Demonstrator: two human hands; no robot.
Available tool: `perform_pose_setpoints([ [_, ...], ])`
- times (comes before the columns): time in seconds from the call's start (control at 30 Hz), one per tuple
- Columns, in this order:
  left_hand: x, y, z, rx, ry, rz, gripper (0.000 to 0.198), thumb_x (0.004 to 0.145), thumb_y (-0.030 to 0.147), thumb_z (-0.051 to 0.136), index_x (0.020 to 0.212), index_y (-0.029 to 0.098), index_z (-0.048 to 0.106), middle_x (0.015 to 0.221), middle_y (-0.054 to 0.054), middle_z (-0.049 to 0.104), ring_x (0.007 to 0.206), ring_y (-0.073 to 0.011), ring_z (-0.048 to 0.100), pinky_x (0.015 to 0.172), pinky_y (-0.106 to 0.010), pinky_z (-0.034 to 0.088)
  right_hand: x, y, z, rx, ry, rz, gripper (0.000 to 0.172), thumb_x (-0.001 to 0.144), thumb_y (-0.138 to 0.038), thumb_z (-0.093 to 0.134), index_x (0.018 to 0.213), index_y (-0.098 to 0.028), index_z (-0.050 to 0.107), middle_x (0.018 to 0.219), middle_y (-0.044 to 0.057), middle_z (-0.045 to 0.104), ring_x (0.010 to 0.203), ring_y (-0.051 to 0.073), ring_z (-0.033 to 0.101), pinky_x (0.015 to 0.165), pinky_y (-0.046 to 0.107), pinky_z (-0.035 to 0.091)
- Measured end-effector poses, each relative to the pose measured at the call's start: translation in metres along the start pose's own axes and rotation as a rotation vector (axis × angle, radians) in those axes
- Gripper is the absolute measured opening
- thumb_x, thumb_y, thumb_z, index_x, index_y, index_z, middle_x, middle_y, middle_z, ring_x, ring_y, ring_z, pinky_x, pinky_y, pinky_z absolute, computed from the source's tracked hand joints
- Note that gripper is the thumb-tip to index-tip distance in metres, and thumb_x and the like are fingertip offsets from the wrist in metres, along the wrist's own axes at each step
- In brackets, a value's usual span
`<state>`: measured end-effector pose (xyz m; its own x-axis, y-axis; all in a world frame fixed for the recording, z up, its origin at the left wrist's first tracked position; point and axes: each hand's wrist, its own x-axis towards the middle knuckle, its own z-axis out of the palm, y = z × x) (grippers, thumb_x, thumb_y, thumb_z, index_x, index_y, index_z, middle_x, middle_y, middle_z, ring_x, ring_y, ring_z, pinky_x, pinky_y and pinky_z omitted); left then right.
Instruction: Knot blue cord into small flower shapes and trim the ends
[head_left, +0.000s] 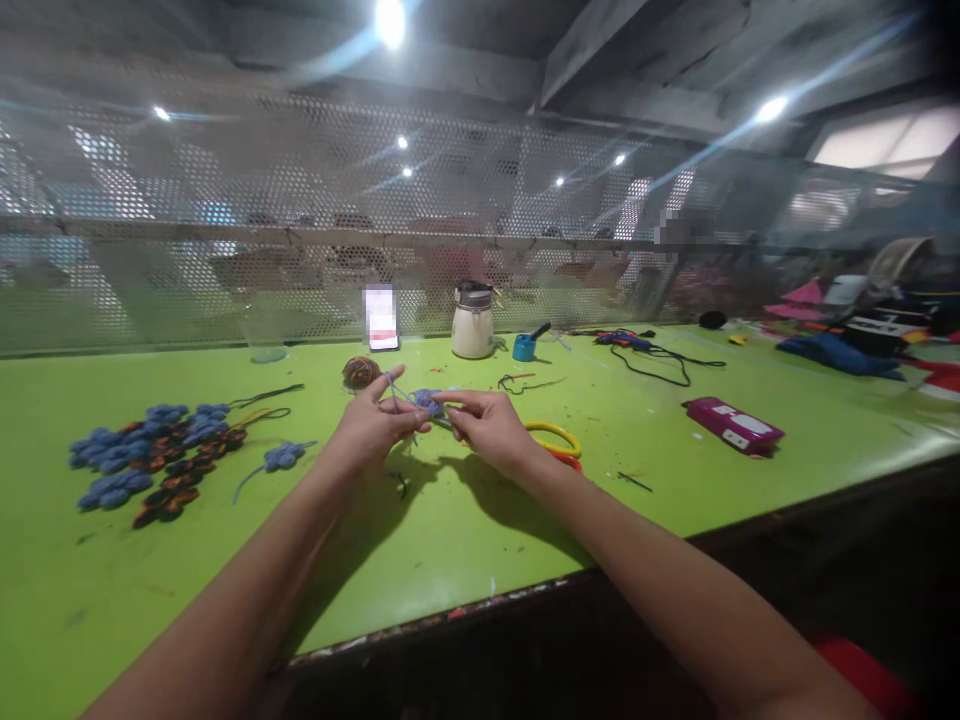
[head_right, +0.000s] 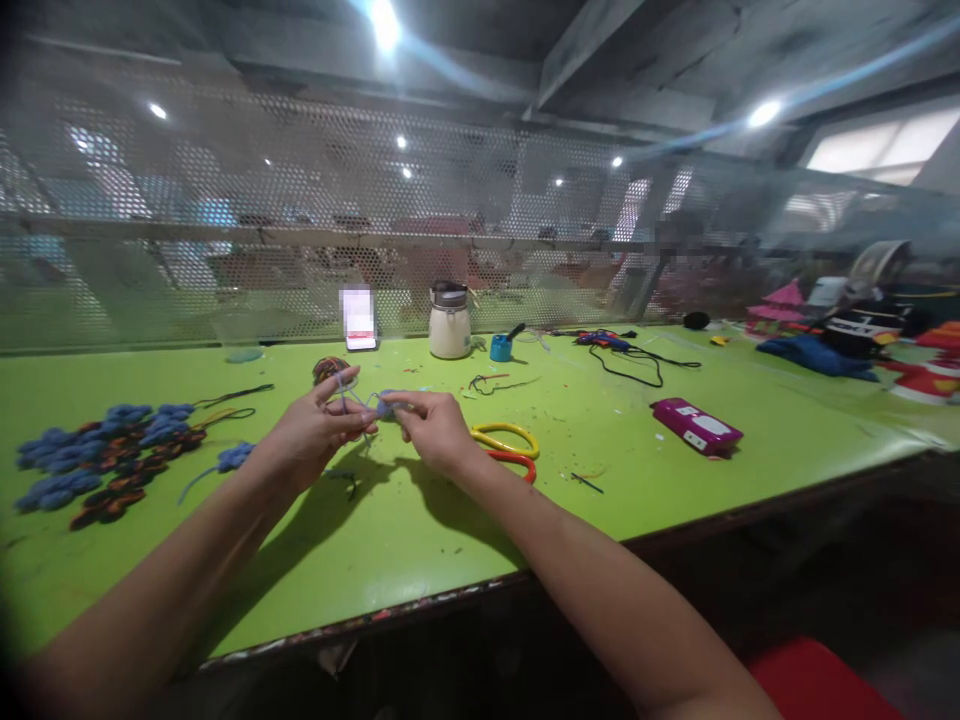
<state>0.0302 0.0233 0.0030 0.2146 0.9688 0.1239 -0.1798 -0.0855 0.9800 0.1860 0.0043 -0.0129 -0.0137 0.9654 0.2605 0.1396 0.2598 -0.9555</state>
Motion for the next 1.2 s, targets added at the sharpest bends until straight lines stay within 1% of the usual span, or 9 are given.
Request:
perform_pose_setpoints([
  [0.17,0.000,0.003,-0.002,0.030,-0.068,-0.027,0.094,0.060,-0.002,0.069,0.144,0.007,0.026,0.056,0.001,0.060,0.052,-0.0129,0.059,0.050,-0.020,0.040,-0.001,0.001,-0.004,0.180,-0.128,0.145,0.035,0.080,-0.017,0.058,0.114,-0.011,0.065,0.046,-0.006,0.050,0.032,0.003,0.028,0.035,0.019,0.018],
  [0.33,0.005,-0.007,-0.004,0.288,-0.162,-0.012,0.099,0.058,-0.001,0.067,0.146,0.014,0.023,0.053,0.004,0.058,0.052,-0.0142,0.058,0.053,-0.023,0.042,0.005,0.007,-0.011,0.016,-0.194,0.139,0.023,0.077,-0.017,0.064,0.099,-0.011,0.071,0.044,-0.005,0.053,0.030,0.003,0.032,0.033,0.018,0.021],
  [0.43,0.004,-0.013,0.001,0.505,-0.110,0.122,0.092,0.062,0.002,0.064,0.145,0.018,0.028,0.052,0.005,0.057,0.051,-0.0141,0.056,0.055,-0.024,0.042,0.007,0.011,-0.009,0.057,-0.216,0.217,0.020,0.077,-0.016,0.063,0.096,-0.010,0.069,0.045,-0.004,0.054,0.032,0.003,0.034,0.033,0.017,0.021],
  [0.53,-0.002,-0.015,0.009,0.638,0.033,0.327,0.079,0.066,0.005,0.063,0.140,0.024,0.040,0.054,0.006,0.057,0.051,-0.0121,0.053,0.057,-0.023,0.040,0.006,0.011,-0.005,0.280,-0.208,0.294,0.019,0.076,-0.019,0.064,0.093,-0.010,0.064,0.047,-0.004,0.053,0.035,0.004,0.035,0.035,0.016,0.023],
  [0.67,-0.008,-0.009,0.016,0.397,0.086,0.425,0.077,0.070,0.009,0.064,0.141,0.024,0.038,0.061,0.004,0.061,0.058,-0.0116,0.056,0.064,-0.024,0.044,0.001,0.005,-0.001,0.585,-0.168,0.203,0.026,0.071,-0.023,0.070,0.092,-0.011,0.061,0.051,-0.005,0.052,0.037,0.003,0.033,0.037,0.016,0.026],
  [0.8,-0.009,0.000,0.016,-0.048,-0.023,0.226,0.091,0.066,0.010,0.072,0.145,0.017,0.028,0.066,0.001,0.064,0.062,-0.0129,0.061,0.066,-0.026,0.049,-0.003,-0.001,-0.001,0.633,-0.171,0.037,0.032,0.072,-0.026,0.072,0.098,-0.013,0.061,0.053,-0.005,0.054,0.037,0.003,0.034,0.037,0.017,0.027],
  [0.93,-0.012,0.011,0.011,-0.246,-0.090,0.116,0.091,0.061,0.002,0.074,0.142,0.013,0.034,0.062,0.002,0.064,0.059,-0.0110,0.062,0.063,-0.023,0.050,-0.004,-0.004,-0.009,0.437,-0.178,-0.119,0.030,0.076,-0.031,0.068,0.101,-0.014,0.064,0.057,-0.004,0.057,0.039,0.005,0.039,0.038,0.019,0.031],
  [1.07,-0.016,0.019,0.009,-0.286,-0.128,0.116,0.087,0.063,-0.003,0.071,0.141,0.012,0.034,0.060,0.002,0.065,0.054,-0.0093,0.061,0.056,-0.018,0.049,-0.003,-0.008,-0.019,0.127,-0.118,-0.283,0.028,0.080,-0.031,0.063,0.102,-0.014,0.067,0.056,-0.003,0.055,0.040,0.005,0.039,0.039,0.020,0.030],
  [1.2,-0.016,0.022,0.007,-0.307,-0.137,0.118,0.084,0.064,-0.006,0.068,0.140,0.009,0.034,0.062,0.000,0.066,0.055,-0.0091,0.061,0.056,-0.017,0.050,-0.002,-0.011,-0.026,-0.027,-0.094,-0.389,0.025,0.081,-0.027,0.061,0.101,-0.013,0.068,0.057,-0.002,0.056,0.042,0.006,0.039,0.040,0.020,0.029],
])
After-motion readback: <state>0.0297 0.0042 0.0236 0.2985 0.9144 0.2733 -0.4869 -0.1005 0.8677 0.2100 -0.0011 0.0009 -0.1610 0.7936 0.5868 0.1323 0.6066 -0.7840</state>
